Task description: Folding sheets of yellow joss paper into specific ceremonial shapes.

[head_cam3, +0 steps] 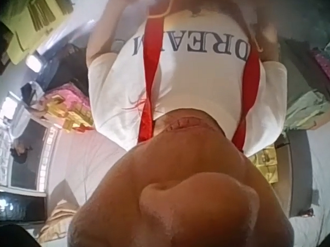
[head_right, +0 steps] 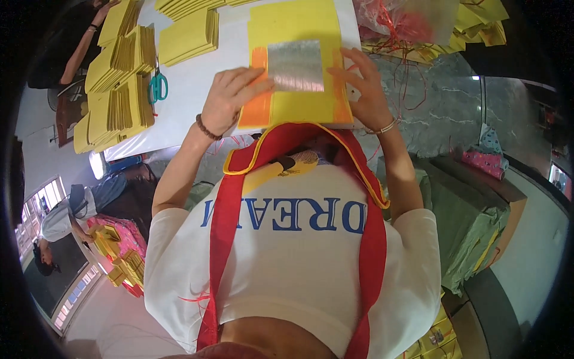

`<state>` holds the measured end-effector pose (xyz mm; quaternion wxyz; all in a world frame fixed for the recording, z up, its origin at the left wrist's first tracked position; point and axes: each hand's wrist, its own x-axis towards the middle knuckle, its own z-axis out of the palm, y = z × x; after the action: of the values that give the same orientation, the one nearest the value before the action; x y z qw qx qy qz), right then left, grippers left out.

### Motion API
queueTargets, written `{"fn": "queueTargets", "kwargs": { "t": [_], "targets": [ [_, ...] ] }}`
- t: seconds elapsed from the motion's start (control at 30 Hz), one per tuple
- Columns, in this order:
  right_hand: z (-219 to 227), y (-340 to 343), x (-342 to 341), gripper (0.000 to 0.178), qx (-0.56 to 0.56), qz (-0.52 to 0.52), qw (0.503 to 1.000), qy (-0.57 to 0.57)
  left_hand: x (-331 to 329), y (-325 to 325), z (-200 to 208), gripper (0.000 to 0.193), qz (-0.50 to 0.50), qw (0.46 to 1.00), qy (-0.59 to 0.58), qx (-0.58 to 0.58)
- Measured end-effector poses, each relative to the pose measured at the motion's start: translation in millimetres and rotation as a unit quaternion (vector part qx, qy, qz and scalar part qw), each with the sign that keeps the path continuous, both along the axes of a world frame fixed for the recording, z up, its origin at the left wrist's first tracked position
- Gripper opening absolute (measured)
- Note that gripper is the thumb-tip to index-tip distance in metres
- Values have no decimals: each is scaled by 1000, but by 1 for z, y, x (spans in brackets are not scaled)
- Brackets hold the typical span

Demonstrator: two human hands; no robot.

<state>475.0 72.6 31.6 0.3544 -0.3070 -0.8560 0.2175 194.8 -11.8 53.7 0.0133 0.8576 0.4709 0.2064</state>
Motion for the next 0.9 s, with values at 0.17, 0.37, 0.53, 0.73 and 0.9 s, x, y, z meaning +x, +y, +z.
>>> {"fn": "queueTargets", "kwargs": {
  "t": [0.17,0.37,0.53,0.73,0.9],
  "targets": [
    [3,-3,2,22,-26,124,988,-87,5,-16,-1,31,-11,995,-85,-52],
    [6,-9,-11,21,-163,8,984,-76,9,-7,-8,21,137,955,-202,-170],
    [9,-7,-33,31,-355,-80,926,100,6,18,-17,35,231,857,-327,-325],
    [0,4,-33,35,-243,-71,966,48,1,34,-29,25,227,796,-402,-392],
    [-4,9,-38,33,-302,-119,946,21,0,39,-27,24,209,751,-455,-431]
  ]
}}
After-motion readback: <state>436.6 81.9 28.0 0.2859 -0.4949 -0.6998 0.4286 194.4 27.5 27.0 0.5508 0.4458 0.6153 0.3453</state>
